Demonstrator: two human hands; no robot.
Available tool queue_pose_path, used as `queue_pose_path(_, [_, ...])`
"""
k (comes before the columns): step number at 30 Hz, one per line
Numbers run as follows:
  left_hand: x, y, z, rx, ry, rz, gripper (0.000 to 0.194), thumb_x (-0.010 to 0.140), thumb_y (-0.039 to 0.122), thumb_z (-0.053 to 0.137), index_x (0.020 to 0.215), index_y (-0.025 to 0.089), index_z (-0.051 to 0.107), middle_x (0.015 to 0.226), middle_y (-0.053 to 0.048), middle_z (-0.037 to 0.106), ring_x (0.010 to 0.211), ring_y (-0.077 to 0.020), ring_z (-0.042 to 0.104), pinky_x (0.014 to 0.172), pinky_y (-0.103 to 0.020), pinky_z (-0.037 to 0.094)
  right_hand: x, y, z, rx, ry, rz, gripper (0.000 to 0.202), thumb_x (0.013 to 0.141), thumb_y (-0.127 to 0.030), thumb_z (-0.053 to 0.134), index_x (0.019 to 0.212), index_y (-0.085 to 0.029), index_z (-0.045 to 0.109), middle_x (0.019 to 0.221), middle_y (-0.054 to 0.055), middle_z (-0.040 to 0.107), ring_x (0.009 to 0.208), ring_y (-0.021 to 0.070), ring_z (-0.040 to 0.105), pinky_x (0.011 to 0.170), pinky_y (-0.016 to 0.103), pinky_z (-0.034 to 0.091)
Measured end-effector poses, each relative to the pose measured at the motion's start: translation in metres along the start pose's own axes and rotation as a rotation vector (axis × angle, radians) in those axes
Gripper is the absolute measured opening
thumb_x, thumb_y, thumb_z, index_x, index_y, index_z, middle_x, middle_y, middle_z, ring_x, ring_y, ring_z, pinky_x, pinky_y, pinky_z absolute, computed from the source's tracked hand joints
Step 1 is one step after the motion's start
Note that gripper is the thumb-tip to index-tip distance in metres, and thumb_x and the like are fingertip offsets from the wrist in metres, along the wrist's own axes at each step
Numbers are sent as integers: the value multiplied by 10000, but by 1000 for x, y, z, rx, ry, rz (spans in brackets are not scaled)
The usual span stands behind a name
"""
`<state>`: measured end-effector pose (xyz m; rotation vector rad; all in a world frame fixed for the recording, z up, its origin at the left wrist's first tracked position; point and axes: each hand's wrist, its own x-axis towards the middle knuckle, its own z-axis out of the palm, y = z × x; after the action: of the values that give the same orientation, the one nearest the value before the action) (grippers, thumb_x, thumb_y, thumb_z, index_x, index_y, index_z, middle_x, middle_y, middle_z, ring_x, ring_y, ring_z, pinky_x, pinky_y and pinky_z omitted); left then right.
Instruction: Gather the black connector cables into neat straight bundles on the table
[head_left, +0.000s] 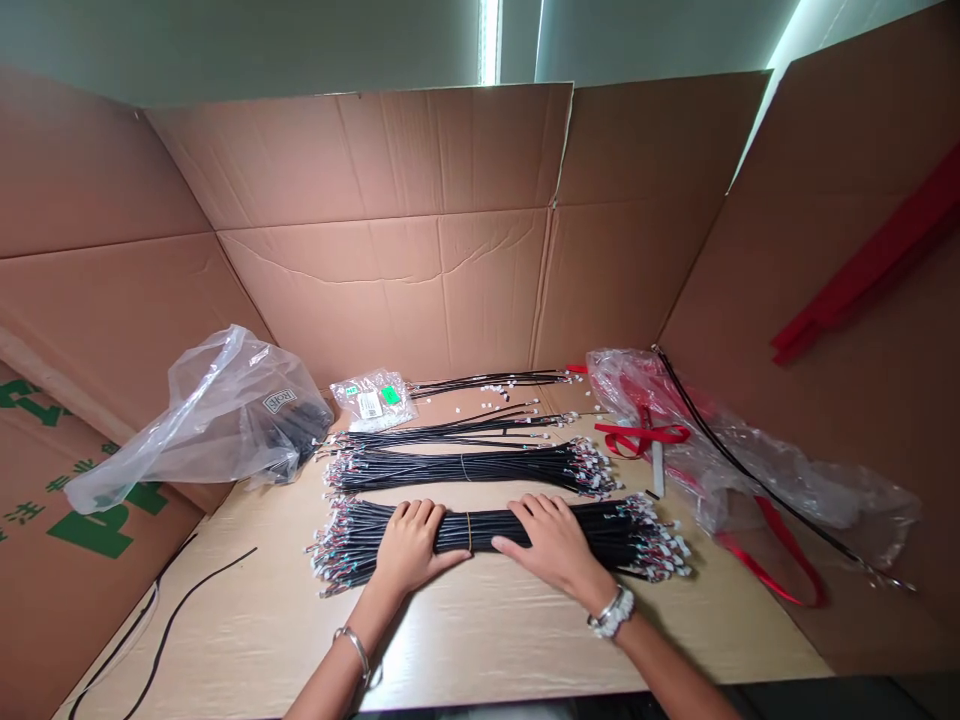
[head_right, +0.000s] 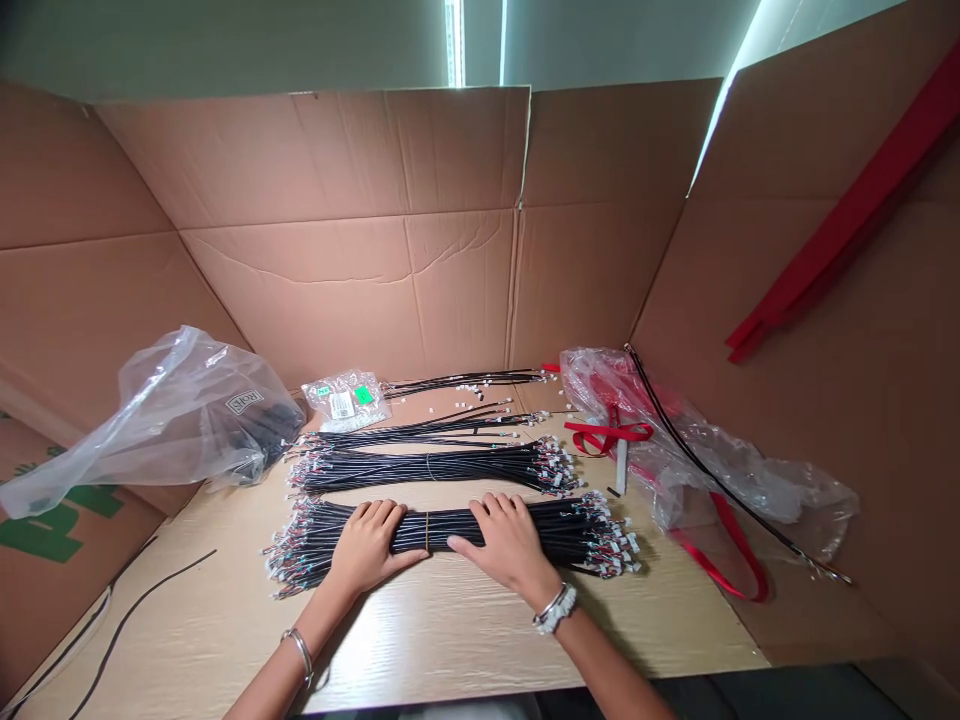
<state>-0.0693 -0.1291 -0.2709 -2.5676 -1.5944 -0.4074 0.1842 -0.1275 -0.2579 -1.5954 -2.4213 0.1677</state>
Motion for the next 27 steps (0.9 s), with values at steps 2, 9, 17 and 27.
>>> queue_pose_path(2, [0, -2, -2, -21, -10, -1, 601, 797, 735, 538, 1054, 199, 631, 972, -86, 660, 922, -281, 609, 883, -433, 423, 3, -8, 6, -5, 20, 36, 502, 929, -597, 450, 1102, -182, 673, 1107, 107, 685, 1041, 277, 604, 928, 422, 389])
queue_pose_path(9, [-4, -8, -3, -143, 19, -19, 582, 777, 653, 646, 1138, 198, 612, 1054, -87, 674, 986, -284, 610, 917, -441, 440, 3, -5, 18, 42, 140, 49, 466, 910, -600, 497, 1049, -195, 681, 1027, 75, 702, 989, 250, 619, 913, 398, 388])
queue_pose_path(17, [-5, -9, -2, -180, 19, -41, 569, 760, 618, 687, 1150, 209, 621, 1079, -93, 683, 1009, -299, 616, 927, -470, 449, 4, -3, 18, 60, 149, 34, 436, 903, -595, 517, 1025, -209, 680, 1021, 70, 709, 979, 246, 630, 893, 387, 398])
queue_pose_path(27, [-4, -8, -3, -187, 33, -48, 560, 741, 602, 711, 1141, 218, 632, 1071, -89, 687, 1003, -301, 622, 921, -466, 461, 4, -3, 17, 71, 131, 42, 439, 899, -596, 523, 1039, -211, 681, 1032, 73, 708, 984, 249, 629, 901, 392, 403])
